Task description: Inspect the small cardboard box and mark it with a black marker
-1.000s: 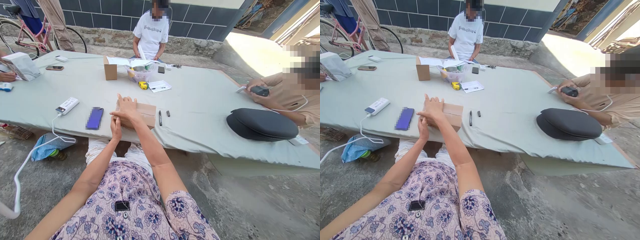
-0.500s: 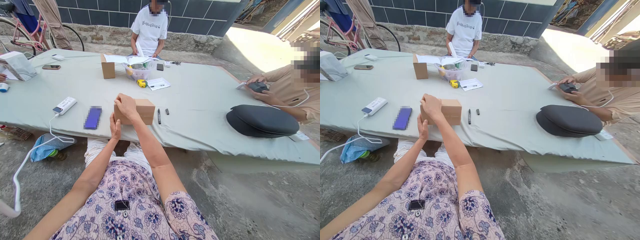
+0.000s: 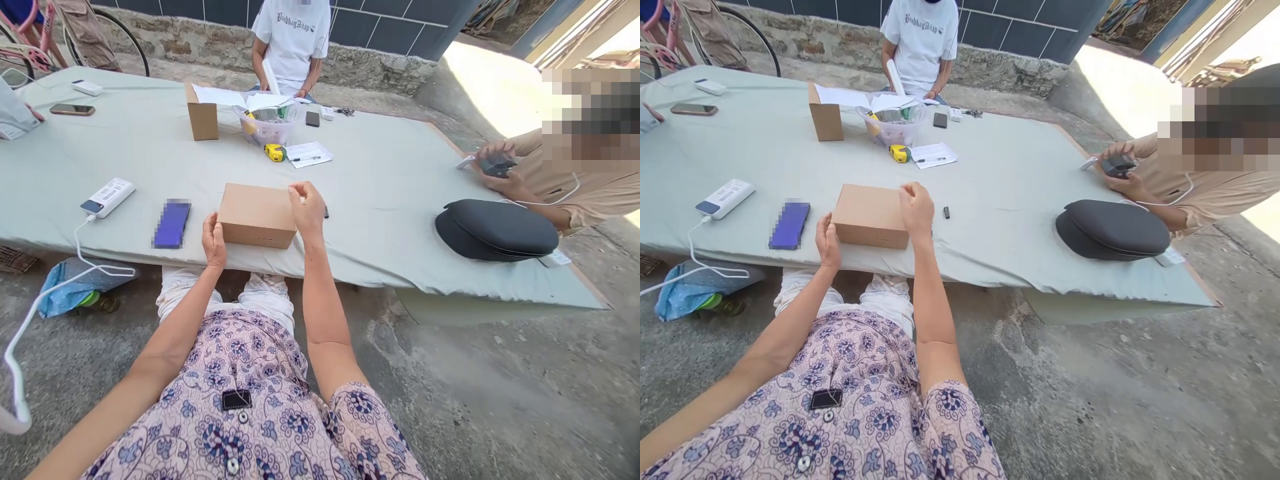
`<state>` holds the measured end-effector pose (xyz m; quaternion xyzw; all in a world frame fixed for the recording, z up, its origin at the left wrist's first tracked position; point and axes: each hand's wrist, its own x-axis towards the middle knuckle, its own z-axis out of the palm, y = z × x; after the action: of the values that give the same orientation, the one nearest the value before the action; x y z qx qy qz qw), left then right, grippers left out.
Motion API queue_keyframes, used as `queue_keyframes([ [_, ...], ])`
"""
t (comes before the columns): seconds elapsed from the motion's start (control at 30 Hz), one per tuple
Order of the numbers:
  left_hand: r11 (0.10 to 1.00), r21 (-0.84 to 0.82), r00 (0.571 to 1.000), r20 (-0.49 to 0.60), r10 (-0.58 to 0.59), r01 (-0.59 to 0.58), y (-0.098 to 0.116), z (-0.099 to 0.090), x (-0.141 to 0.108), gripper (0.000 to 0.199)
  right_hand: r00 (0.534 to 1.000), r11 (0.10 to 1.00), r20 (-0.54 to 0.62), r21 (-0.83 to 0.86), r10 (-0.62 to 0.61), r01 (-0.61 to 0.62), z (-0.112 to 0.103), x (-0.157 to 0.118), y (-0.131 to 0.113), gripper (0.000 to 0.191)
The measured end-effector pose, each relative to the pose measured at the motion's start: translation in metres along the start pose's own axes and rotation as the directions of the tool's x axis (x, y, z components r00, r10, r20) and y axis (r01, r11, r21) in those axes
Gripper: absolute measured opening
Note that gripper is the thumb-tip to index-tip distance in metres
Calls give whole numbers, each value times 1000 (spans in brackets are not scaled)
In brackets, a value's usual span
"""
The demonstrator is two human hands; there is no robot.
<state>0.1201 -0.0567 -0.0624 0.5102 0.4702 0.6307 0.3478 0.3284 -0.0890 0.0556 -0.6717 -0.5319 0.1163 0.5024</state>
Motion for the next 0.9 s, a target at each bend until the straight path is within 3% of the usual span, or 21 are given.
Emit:
queue_keyframes([
  [0.1,997,65,999,9,-42,41,6,3,0,50,980,982,-81,59,183,-179,-10,-19,30,34],
  [0.2,990,122,997,29,-75,71,12,4,0,51,943,934,-23,145,333,-326,1,-41,51,51],
  [0.37,993,117,999,41,-34,29,19,-1,6,50,967,918,86,303,241,-256,24,-64,56,77],
  [0.47,994,110,999,41,-5,0,20,-3,8,51,979,959,51,196,197,-203,33,-70,43,89],
  [0.6,993,107,997,47,-57,51,20,0,4,60,962,963,-54,7,269,-269,48,-74,22,108],
  [0.73,984,134,993,19,-119,116,23,8,-4,91,950,954,-130,-57,283,-293,63,-73,14,111],
  [0.9,976,158,988,1,-152,150,29,13,0,92,943,949,-140,-55,300,-310,66,-62,21,105],
])
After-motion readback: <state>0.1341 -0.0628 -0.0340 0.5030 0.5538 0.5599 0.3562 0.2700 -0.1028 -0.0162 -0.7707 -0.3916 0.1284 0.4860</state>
